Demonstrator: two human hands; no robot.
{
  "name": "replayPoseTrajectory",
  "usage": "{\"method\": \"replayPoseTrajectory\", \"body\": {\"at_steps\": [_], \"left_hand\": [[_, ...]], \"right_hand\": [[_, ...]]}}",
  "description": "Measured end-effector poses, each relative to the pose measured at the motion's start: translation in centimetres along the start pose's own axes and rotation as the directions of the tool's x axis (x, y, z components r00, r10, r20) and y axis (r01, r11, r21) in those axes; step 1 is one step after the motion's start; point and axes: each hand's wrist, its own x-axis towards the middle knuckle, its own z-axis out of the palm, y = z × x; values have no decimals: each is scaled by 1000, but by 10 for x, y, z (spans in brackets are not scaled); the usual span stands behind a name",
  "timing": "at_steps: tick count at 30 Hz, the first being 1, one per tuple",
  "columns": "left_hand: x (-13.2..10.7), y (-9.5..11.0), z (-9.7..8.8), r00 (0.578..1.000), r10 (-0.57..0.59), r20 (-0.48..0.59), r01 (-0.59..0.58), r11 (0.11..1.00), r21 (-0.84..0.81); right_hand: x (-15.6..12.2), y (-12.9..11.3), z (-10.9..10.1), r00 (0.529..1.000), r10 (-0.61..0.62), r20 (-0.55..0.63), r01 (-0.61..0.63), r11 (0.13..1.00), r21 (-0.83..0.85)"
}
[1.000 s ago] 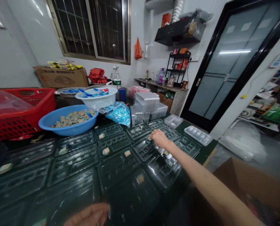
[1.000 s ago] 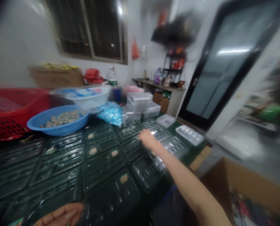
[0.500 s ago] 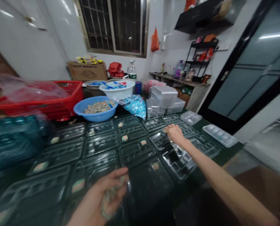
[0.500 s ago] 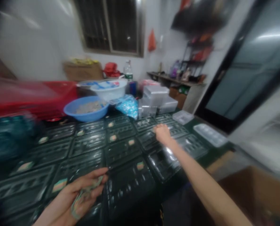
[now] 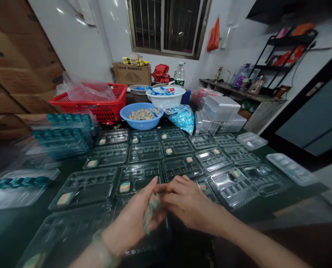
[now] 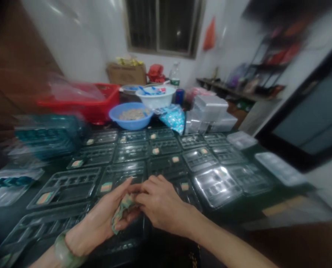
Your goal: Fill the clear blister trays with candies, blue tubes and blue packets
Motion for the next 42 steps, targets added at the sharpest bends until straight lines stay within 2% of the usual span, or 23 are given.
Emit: {"method": "replayPoseTrajectory", "body": {"at_steps": [8,16,21,26,31,34,38,42], "left_hand": [[-17,7,-10,996,-21,89,16,998,53],[-22,6,-28,993,-42,108,30,994,104],[-24,8,-29,992,-36,117,25,995,96],[-30,10,-23,990,-53,132,36,991,129],[-34,10,-21,982,-82,168,54,985,166],[-34,13,-22,971,-117,210,96,990,105],[-29,17,-27,938,-208,279,197,978,66],[-25,18,-30,937,-215,277,207,977,60]], "right_hand": [[7,-7,11,997,73,-24,-65,970,233],[19,-21,-3,992,37,117,-78,928,365],[24,-26,-9,988,38,151,-89,934,345],[28,-34,-1,987,4,160,-41,972,231],[27,-45,6,990,119,72,-125,989,85],[23,-49,10,992,110,69,-115,991,64],[17,-50,17,991,136,8,-135,972,190],[15,-47,21,954,291,-66,-245,890,384]]}}
